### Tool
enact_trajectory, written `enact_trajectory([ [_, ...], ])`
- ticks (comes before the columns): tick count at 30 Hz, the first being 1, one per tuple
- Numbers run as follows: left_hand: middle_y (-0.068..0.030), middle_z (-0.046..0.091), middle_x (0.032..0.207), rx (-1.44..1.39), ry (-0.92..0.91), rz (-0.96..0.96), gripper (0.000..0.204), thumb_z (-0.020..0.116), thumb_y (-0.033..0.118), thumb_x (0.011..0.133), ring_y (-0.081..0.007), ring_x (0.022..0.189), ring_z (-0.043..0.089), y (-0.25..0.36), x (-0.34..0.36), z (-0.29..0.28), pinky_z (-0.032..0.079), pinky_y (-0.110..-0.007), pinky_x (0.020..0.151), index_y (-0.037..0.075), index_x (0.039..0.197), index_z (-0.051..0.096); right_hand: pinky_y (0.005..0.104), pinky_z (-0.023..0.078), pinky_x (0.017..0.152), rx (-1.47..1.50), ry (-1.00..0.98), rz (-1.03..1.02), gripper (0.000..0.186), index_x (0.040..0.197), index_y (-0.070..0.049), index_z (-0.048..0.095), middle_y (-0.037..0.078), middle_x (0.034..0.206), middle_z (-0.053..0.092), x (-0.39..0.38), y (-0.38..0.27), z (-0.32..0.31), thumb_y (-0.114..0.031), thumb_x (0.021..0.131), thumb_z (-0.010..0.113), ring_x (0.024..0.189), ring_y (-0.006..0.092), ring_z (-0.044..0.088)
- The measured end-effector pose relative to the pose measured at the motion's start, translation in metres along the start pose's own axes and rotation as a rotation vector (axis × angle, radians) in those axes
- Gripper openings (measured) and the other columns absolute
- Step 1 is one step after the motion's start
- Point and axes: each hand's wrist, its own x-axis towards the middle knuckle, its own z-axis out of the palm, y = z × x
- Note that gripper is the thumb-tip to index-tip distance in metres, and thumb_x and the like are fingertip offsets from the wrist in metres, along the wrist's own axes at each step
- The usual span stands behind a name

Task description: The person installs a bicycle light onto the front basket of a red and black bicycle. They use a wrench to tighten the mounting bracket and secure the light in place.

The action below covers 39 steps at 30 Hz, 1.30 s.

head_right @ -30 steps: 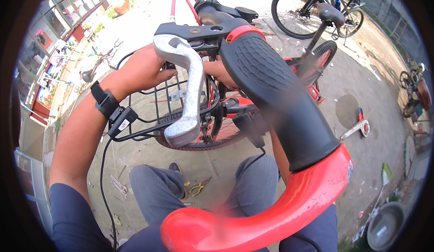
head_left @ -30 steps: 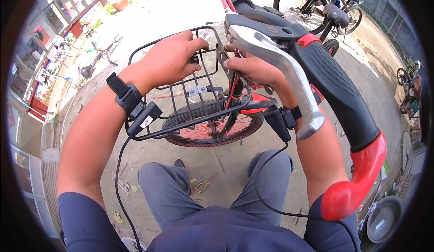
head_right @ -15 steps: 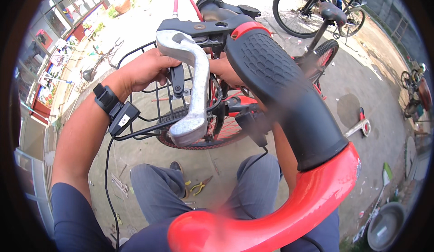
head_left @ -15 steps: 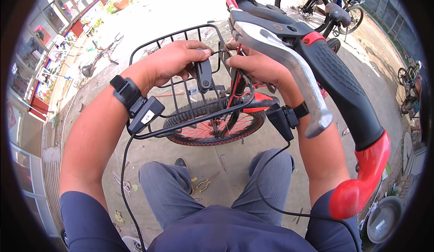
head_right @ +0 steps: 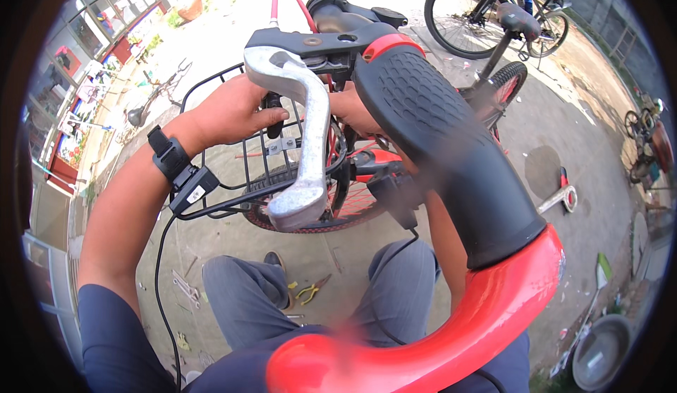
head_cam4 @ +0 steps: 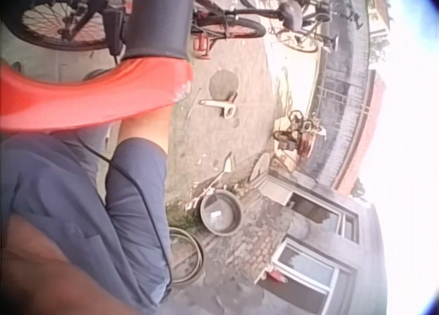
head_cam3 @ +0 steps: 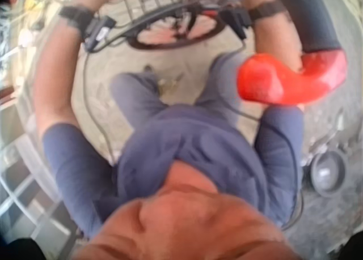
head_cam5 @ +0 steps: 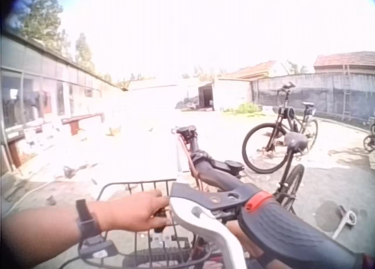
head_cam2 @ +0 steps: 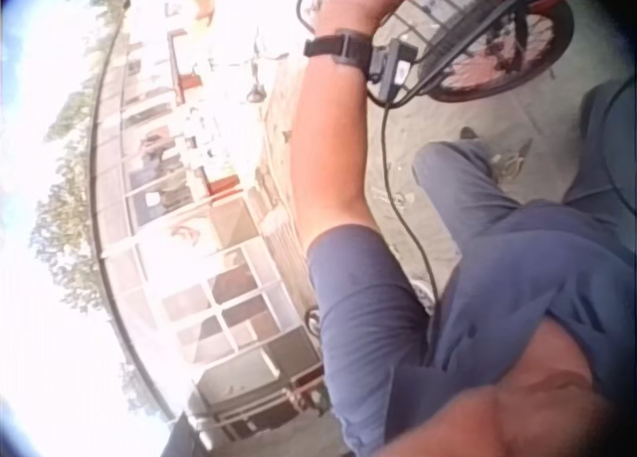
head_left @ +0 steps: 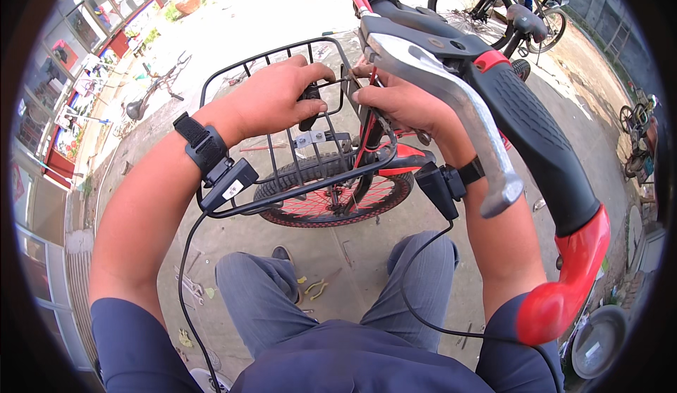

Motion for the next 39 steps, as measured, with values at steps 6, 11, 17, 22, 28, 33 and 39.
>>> enact_trajectory([
  [6, -0.0165, 0.06, 0.101, 0.224, 0.069, 0.09, 0.033, 0.075, 0.021, 0.087, -0.0357, 0.095, 0.064, -0.009, 0.002, -0.017, 0.054, -0.045, 0.084, 0.013, 0.119, 0.07, 0.022, 0.044, 0.066, -0.031, -0.033, 0.089, 0.059, 0.142, -0.001, 0.052, 0.002, 0.099, 0.057, 0.001, -0.005, 0.002, -0.028, 0.092, 0.068, 0.076, 0.0075, 0.052],
  [11, -0.0125, 0.068, 0.093, -0.345, -0.254, -0.39, 0.04, 0.069, 0.032, 0.096, -0.0244, 0.08, 0.064, 0.0, 0.007, -0.02, 0.053, -0.035, 0.074, 0.008, 0.128, 0.068, 0.0216, 0.044, 0.065, -0.018, -0.001, 0.069, 0.06, 0.143, -0.001, 0.051, 0.001, 0.098, 0.058, 0.007, 0.01, -0.003, -0.029, 0.093, 0.068, 0.076, 0.0062, 0.052],
  [17, -0.0033, 0.066, 0.09, -0.715, -0.272, -0.599, 0.045, 0.061, 0.038, 0.102, -0.0129, 0.075, 0.058, 0.007, 0.005, -0.019, 0.049, -0.03, 0.065, 0.005, 0.132, 0.066, 0.0217, 0.044, 0.065, 0.032, -0.039, 0.105, 0.059, 0.144, -0.002, 0.05, 0.0, 0.097, 0.058, 0.006, 0.008, 0.0, -0.027, 0.094, 0.068, 0.075, 0.0058, 0.053],
  [22, -0.0005, 0.065, 0.09, -1.025, -0.217, -0.709, 0.039, 0.058, 0.036, 0.104, -0.0109, 0.071, 0.06, 0.002, 0.003, -0.007, 0.046, -0.026, 0.059, 0.006, 0.129, 0.066, 0.0215, 0.044, 0.065, -0.053, -0.023, 0.126, 0.056, 0.143, -0.003, 0.051, -0.001, 0.095, 0.057, 0.012, 0.013, -0.002, -0.026, 0.095, 0.068, 0.074, 0.0054, 0.053],
  [28, 0.0017, 0.065, 0.087, -1.4, -0.283, -0.776, 0.033, 0.056, 0.037, 0.106, -0.0102, 0.067, 0.062, -0.013, 0.0, -0.004, 0.045, -0.024, 0.055, 0.009, 0.121, 0.068, 0.0215, 0.042, 0.062, 0.004, -0.035, 0.103, 0.054, 0.142, -0.005, 0.052, -0.002, 0.091, 0.058, 0.006, 0.005, 0.001, -0.027, 0.095, 0.067, 0.072, 0.0043, 0.053],
  [33, -0.0031, 0.066, 0.084, -0.834, -0.265, -0.586, 0.039, 0.06, 0.038, 0.103, -0.0158, 0.072, 0.064, 0.003, 0.004, -0.008, 0.051, -0.031, 0.063, 0.004, 0.121, 0.065, 0.0209, 0.039, 0.057, 0.015, -0.058, 0.095, 0.055, 0.143, -0.006, 0.051, -0.003, 0.089, 0.057, -0.004, -0.007, -0.001, -0.028, 0.095, 0.067, 0.067, 0.0034, 0.051],
  [39, -0.0162, 0.059, 0.104, 0.202, -0.086, 0.041, 0.041, 0.077, 0.021, 0.085, -0.0371, 0.096, 0.065, -0.001, 0.003, -0.004, 0.055, -0.046, 0.083, 0.012, 0.124, 0.066, 0.0212, 0.039, 0.059, -0.049, -0.035, 0.169, 0.057, 0.143, -0.004, 0.051, -0.002, 0.089, 0.057, 0.004, 0.001, -0.003, -0.028, 0.094, 0.068, 0.07, 0.0045, 0.05],
])
